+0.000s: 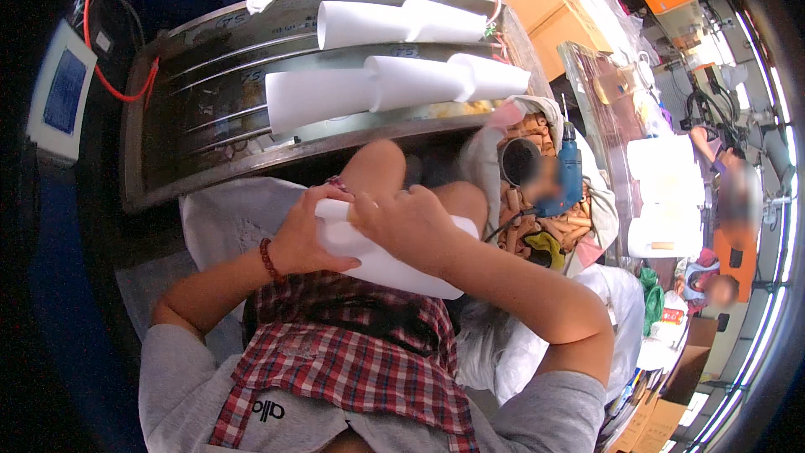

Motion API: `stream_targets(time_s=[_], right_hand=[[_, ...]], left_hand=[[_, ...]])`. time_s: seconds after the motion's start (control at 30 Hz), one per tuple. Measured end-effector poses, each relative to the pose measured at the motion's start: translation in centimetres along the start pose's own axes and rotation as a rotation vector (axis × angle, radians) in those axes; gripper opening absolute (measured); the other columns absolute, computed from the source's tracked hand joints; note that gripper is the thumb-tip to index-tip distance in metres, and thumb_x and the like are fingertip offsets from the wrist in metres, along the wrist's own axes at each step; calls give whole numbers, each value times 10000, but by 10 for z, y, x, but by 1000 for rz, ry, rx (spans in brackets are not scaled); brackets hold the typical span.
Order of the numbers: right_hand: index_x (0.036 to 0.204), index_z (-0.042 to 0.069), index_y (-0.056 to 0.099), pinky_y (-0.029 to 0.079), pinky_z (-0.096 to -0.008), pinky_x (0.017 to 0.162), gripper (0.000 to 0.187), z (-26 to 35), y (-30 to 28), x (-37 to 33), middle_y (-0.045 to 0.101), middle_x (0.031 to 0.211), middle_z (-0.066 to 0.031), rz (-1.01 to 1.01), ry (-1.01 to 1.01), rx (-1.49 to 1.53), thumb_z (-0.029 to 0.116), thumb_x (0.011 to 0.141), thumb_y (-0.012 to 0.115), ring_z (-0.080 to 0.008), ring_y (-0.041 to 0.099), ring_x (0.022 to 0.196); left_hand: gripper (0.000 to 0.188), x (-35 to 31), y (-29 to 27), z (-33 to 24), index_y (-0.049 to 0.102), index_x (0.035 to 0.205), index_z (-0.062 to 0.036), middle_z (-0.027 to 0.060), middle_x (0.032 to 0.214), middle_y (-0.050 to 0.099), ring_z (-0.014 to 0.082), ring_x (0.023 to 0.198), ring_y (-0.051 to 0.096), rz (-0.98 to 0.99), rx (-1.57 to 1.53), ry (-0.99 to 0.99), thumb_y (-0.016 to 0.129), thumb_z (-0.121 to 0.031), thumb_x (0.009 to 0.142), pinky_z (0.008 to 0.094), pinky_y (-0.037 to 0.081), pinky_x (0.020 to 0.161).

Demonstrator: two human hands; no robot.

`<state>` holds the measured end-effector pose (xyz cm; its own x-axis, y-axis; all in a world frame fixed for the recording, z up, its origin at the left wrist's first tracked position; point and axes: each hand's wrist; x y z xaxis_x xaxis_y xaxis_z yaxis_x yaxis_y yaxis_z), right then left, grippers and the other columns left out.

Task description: The person assembles plastic jugs by drilling a hole into a wooden plug within a cylinder, wiping the exterior with a cloth, and inserting a wooden handle into the side.

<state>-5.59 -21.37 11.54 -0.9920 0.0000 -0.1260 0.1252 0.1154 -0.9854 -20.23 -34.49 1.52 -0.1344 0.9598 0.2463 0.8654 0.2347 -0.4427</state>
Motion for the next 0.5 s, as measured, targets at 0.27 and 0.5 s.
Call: stream_targets(time_s=[0.27, 0.5], right_hand=[[881, 68, 571, 477, -352, 554, 294, 2, 0, 4, 613, 754, -114, 232, 54, 378, 351, 914, 496, -235, 627, 652], [974, 31, 555, 481, -450, 645, 395, -13, 12, -19, 619, 792, -189, 122, 45, 695, 412, 911, 476, -378, 610, 737]], left_hand=[[859, -11, 3, -6, 448, 1170, -60, 107, 1108, 508, 293, 1040, 503, -93, 16, 68, 877, -358, 488, 383, 391, 923], [710, 4, 13, -19, 479, 1137, -33, 113, 1119, 525, 288, 1045, 525, 0, 82, 99, 848, -224, 561, 384, 403, 915]])
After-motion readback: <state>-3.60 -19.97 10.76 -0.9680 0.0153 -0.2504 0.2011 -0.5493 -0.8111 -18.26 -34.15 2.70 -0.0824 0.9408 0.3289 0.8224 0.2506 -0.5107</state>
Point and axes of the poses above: each hand's wrist, its own x-axis towards the middle knuckle, its own y-axis out of the palm, z = x × y
